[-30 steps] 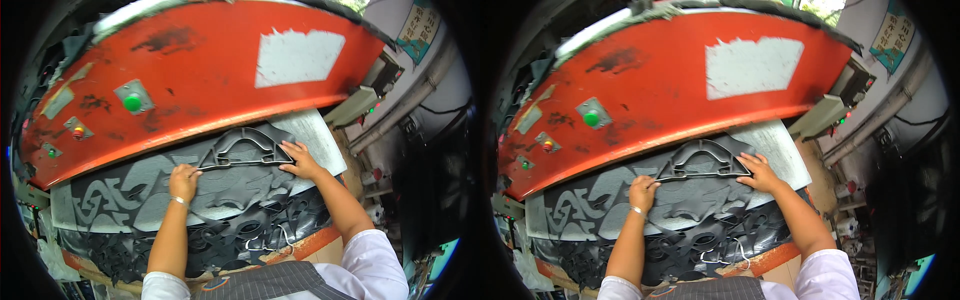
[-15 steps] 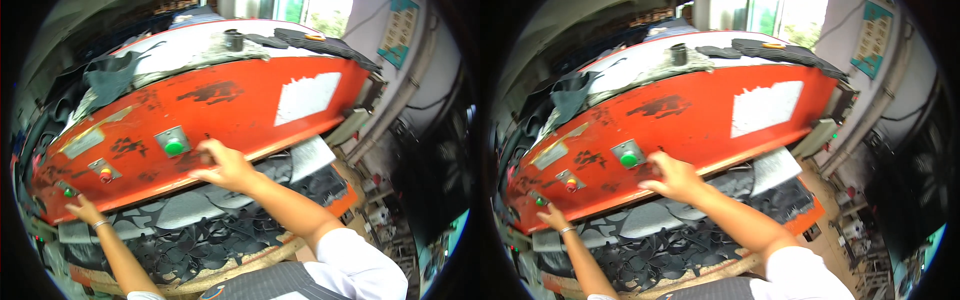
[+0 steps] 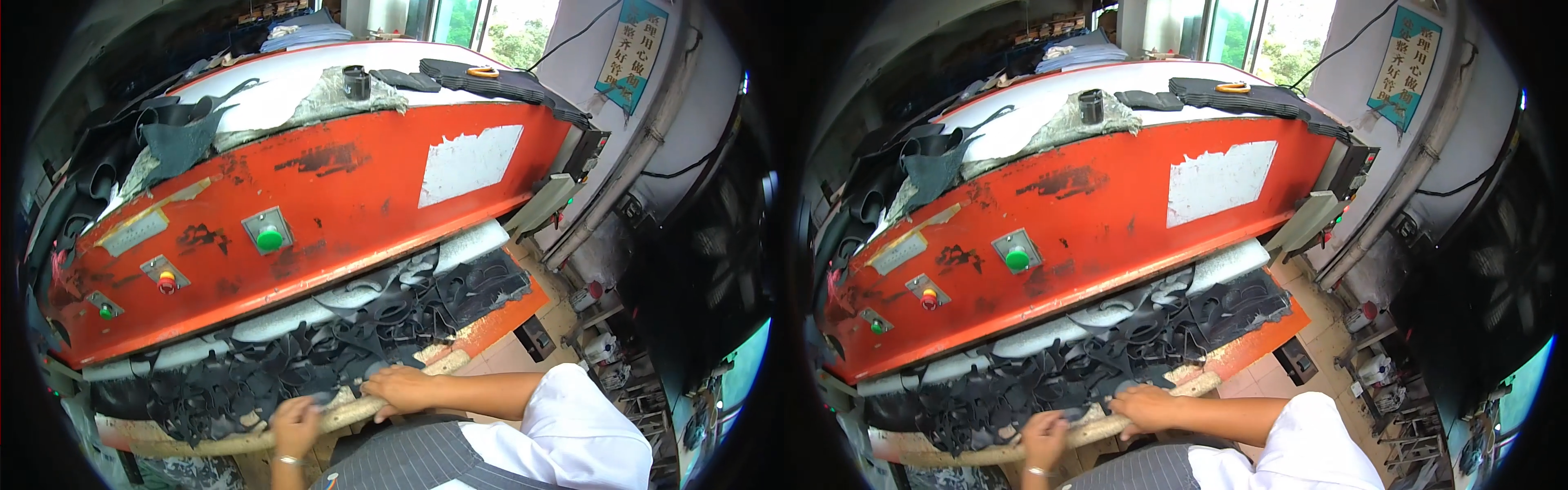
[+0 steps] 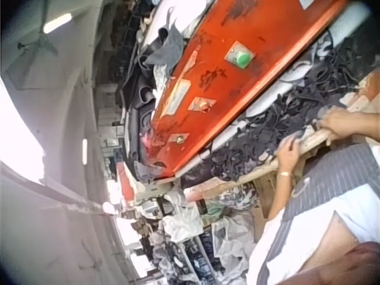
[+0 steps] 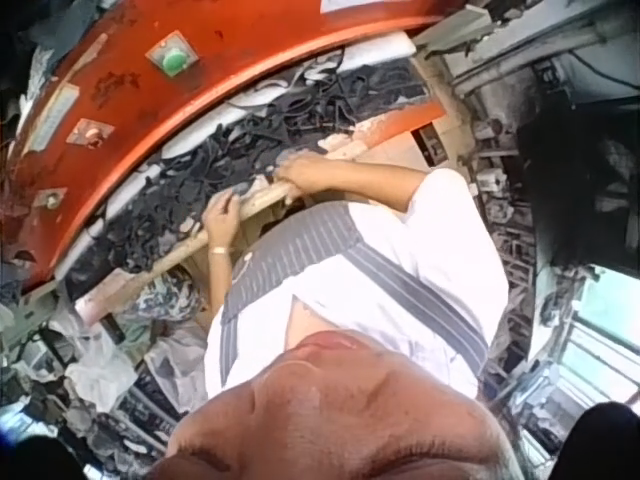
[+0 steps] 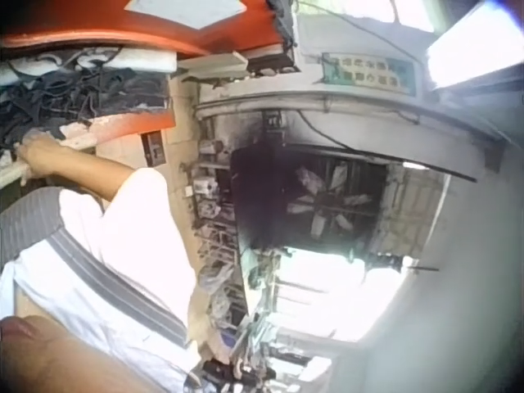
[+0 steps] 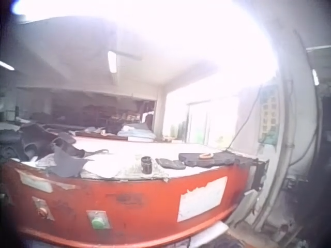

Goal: Cutting out leather patterns for shoes using a hydraulic die-cutting press.

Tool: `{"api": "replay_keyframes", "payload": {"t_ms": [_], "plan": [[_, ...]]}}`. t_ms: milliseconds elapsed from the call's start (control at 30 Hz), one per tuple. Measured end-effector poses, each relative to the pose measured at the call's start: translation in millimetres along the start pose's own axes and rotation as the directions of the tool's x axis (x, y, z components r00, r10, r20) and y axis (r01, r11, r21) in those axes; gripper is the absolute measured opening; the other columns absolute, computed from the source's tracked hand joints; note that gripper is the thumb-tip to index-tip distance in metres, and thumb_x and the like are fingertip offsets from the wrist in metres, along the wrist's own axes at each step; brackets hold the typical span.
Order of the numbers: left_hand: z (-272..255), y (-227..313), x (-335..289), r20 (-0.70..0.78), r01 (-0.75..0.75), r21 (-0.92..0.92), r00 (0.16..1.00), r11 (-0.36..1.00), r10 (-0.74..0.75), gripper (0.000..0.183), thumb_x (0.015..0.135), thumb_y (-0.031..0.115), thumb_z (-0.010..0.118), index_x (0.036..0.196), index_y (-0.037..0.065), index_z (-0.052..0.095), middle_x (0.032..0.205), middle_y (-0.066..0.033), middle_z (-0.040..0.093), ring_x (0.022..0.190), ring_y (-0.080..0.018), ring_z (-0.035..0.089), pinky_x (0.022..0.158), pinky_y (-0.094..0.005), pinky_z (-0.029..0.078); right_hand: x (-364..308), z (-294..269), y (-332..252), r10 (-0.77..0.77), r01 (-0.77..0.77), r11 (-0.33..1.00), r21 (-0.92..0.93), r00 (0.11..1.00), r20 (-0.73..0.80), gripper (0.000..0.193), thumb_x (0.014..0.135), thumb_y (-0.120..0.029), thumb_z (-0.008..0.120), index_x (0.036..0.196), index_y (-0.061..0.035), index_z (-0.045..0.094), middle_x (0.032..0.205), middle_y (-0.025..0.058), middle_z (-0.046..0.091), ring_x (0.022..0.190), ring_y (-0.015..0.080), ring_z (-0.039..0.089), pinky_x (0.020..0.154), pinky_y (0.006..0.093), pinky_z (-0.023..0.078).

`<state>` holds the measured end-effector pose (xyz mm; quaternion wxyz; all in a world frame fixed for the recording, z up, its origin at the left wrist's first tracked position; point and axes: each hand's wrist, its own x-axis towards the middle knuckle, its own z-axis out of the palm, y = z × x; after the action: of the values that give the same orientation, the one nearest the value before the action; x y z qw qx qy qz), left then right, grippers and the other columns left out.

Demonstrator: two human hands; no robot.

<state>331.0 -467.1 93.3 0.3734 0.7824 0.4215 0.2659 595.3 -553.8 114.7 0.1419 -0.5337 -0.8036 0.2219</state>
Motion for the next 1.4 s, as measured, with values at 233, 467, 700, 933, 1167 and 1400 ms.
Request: {"api": "replay_keyframes", "payload": {"t_ms": [233, 467, 700, 933, 1167, 1400], "plan": [[92, 51, -15, 0.047, -0.237, 0.39, 0.97, 0.89, 0.238, 0.026, 0.075, 0.03, 0.068, 0.087, 0.008, 0.07, 0.083, -0.0097, 0.062, 0.082, -0.0302, 0.058, 0.072, -0.0413, 0.047, -36, 43, 8, 0.131, -0.191, 0.958, -0.212, 0.954, -0.269, 0.036, 0.059, -0.017, 0.078, 0.089, -0.0047, 0.062, 0.092, 0.0106, 0.059, 0.09, 0.0285, 0.058, 0.076, 0.0371, 0.05], [113, 64, -12, -0.06, -0.173, 0.383, 0.976, 0.907, 0.212, 0.02, 0.073, 0.031, 0.07, 0.077, 0.011, 0.07, 0.075, -0.007, 0.061, 0.076, -0.029, 0.058, 0.067, -0.0411, 0.045, -45, 31, 31, 0.085, -0.107, 0.967, -0.232, 0.991, -0.102, 0.033, 0.064, -0.02, 0.074, 0.091, -0.0031, 0.064, 0.092, 0.0132, 0.064, 0.088, 0.0296, 0.062, 0.075, 0.0386, 0.052], [107, 86, -8, -0.036, -0.142, 0.43, 0.984, 0.892, 0.174, 0.02, 0.07, 0.03, 0.073, 0.078, 0.012, 0.071, 0.075, -0.0044, 0.06, 0.075, -0.0269, 0.057, 0.066, -0.0395, 0.046, 5, -131, 158, 0.285, -0.332, 0.943, 0.004, 0.804, -0.521, 0.058, 0.076, -0.046, 0.07, 0.119, -0.0093, 0.055, 0.105, 0.0207, 0.065, 0.1, 0.0402, 0.061, 0.083, 0.0484, 0.049], [113, 90, 7, -0.054, 0.127, 0.333, 0.992, 0.934, -0.116, 0.017, 0.072, 0.025, 0.073, 0.078, 0.01, 0.072, 0.076, -0.0054, 0.063, 0.076, -0.0261, 0.06, 0.067, -0.0376, 0.047, 63, -163, 257, 0.585, -0.697, 0.694, -0.179, 0.692, -0.423, 0.091, 0.07, -0.061, 0.071, 0.145, -0.026, 0.035, 0.14, 0.0241, 0.04, 0.126, 0.0365, 0.04, 0.099, 0.0463, 0.036], [100, 111, 40, -0.306, 0.238, -0.072, 0.919, 0.969, -0.249, 0.011, 0.083, 0.01, 0.066, 0.089, 0.001, 0.069, 0.081, -0.01, 0.065, 0.075, -0.0165, 0.061, 0.069, -0.0285, 0.048, 25, -157, 267, 0.164, -0.362, 0.924, -0.121, 0.663, -0.731, 0.073, 0.055, -0.025, 0.086, 0.122, -0.0228, 0.056, 0.13, 0.0175, 0.045, 0.113, 0.0357, 0.046, 0.091, 0.0441, 0.04], [71, 134, 81, -0.242, 0.079, -0.401, 0.952, 0.913, -0.189, 0.054, 0.101, 0.043, 0.039, 0.117, -0.005, 0.058, 0.106, -0.013, 0.066, 0.099, -0.0214, 0.063, 0.091, -0.0332, 0.047, -17, -199, 180, -0.605, 0.499, 0.796, -0.343, 0.634, -0.482, 0.072, 0.051, -0.012, 0.081, 0.118, -0.0204, 0.059, 0.124, 0.0117, 0.054, 0.107, 0.0311, 0.056, 0.086, 0.0412, 0.046]]}}
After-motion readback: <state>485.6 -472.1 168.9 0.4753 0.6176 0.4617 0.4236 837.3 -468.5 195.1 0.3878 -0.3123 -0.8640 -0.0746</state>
